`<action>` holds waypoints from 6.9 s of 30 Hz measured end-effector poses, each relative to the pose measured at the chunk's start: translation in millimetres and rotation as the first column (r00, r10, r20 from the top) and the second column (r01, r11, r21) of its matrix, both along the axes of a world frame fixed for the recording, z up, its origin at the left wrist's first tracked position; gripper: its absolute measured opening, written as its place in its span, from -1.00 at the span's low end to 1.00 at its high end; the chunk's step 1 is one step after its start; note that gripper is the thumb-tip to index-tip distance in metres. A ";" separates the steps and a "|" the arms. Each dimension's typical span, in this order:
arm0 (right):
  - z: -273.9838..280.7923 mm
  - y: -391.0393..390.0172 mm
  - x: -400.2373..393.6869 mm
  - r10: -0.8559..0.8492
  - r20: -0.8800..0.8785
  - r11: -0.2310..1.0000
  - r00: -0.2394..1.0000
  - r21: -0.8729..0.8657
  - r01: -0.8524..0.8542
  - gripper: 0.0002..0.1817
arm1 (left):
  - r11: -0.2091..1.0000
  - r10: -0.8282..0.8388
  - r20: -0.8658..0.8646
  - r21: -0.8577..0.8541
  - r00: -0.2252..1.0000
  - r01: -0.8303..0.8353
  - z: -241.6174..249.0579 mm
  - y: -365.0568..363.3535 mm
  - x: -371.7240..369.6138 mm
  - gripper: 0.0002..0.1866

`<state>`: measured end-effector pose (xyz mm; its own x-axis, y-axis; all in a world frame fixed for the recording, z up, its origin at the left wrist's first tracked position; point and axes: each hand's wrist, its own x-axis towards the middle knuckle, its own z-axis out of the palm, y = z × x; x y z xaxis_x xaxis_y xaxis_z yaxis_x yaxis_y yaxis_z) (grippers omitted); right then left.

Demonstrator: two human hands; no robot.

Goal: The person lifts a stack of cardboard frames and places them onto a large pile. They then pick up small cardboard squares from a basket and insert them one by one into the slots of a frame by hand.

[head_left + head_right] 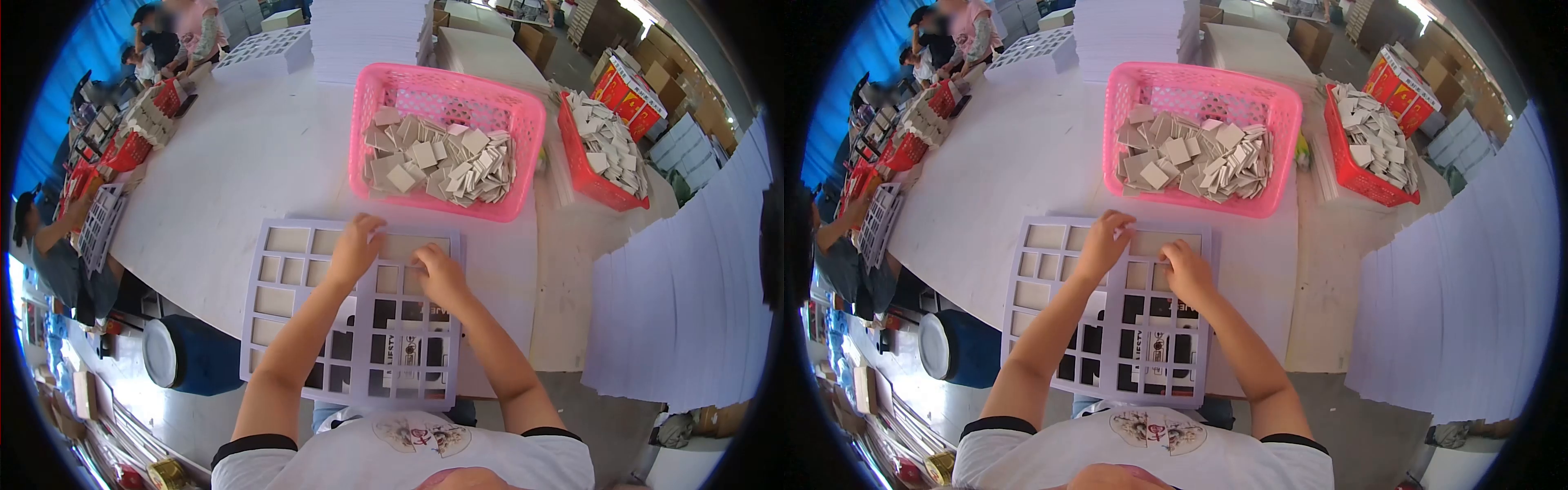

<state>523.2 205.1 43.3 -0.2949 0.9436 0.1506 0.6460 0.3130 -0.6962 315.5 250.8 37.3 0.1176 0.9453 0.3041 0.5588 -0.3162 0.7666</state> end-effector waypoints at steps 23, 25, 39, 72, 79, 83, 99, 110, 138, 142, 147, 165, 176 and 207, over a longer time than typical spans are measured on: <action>-24.2 164.5 -33.0 -0.177 -0.299 0.933 0.938 0.253 0.256 -0.57 | 0.922 0.358 0.187 0.087 0.915 -0.378 9.5 103.4 27.0 -0.57; -4.3 144.0 -26.5 -0.229 -0.363 0.936 0.903 0.173 0.307 -0.63 | 0.929 0.351 0.275 0.020 0.895 -0.370 18.1 91.8 19.5 -0.57; 2.8 36.9 2.6 -0.113 -0.710 0.927 0.695 -0.327 -0.184 -0.58 | 0.978 0.023 0.389 -0.202 0.921 0.060 15.4 -38.8 3.6 -0.54; 13.6 -55.7 6.8 -0.115 -0.342 0.945 0.933 -0.328 -0.004 -0.90 | 0.914 -0.066 0.234 -0.375 0.970 0.153 16.1 -100.6 -20.4 -0.88; 1.5 -66.7 0.7 -0.150 -0.285 0.980 0.947 -0.169 0.105 -0.91 | 0.913 -0.009 0.218 -0.396 0.976 0.097 14.3 -107.8 -21.5 -0.87; -10.2 -67.9 0.9 -0.095 -0.158 0.995 0.983 -0.018 0.093 -0.92 | 0.915 -0.015 0.259 -0.386 0.966 0.118 12.8 -106.7 -22.3 -0.87; 39.4 -46.4 -12.5 -0.021 0.028 0.807 0.999 0.591 0.001 -0.66 | 0.940 -0.063 0.165 -0.320 0.984 0.114 21.5 -113.0 -17.7 -0.87; 3.4 -73.5 49.5 -0.333 -0.458 0.916 0.824 -0.366 0.167 -0.85 | 0.966 -0.117 0.008 -0.232 0.993 0.116 18.7 -112.0 -2.2 -0.85; 4.7 -74.5 28.8 -0.191 -0.051 0.947 0.980 0.255 0.198 -0.82 | 0.999 -0.017 -0.097 -0.033 0.995 0.014 13.5 -110.0 1.7 -0.81; 6.4 -47.8 26.2 -0.178 0.017 0.952 0.984 0.254 0.168 -0.77 | 0.967 0.217 -0.251 0.190 0.943 -0.172 2.4 -79.1 7.5 -0.70; -10.0 -30.6 33.1 -0.113 0.088 0.985 0.990 0.138 0.100 -0.77 | 0.974 0.206 -0.245 0.148 0.947 -0.173 -17.6 -64.4 -1.3 -0.69; 10.9 -108.8 15.4 -0.236 -0.507 0.864 0.829 -0.500 -0.060 -0.89 | 0.965 0.186 0.126 -0.210 0.974 -0.157 9.8 -99.2 -10.5 -0.66; 1.7 -130.4 -0.2 -0.084 -0.264 0.991 0.961 -0.125 0.053 -0.93 | 0.879 -0.048 0.175 -0.461 0.983 0.125 27.7 -160.9 -10.4 -0.81; -3.4 -129.4 -6.1 -0.089 -0.176 0.994 0.980 0.040 0.097 -0.93 | 0.957 -0.100 -0.119 -0.284 0.988 0.063 21.9 -159.4 0.7 -0.82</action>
<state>517.0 75.7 39.9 -0.1712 0.9560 0.2383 0.5441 0.2934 -0.7861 316.3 91.4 59.2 0.2186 0.9758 0.0066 0.6410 -0.1487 0.7530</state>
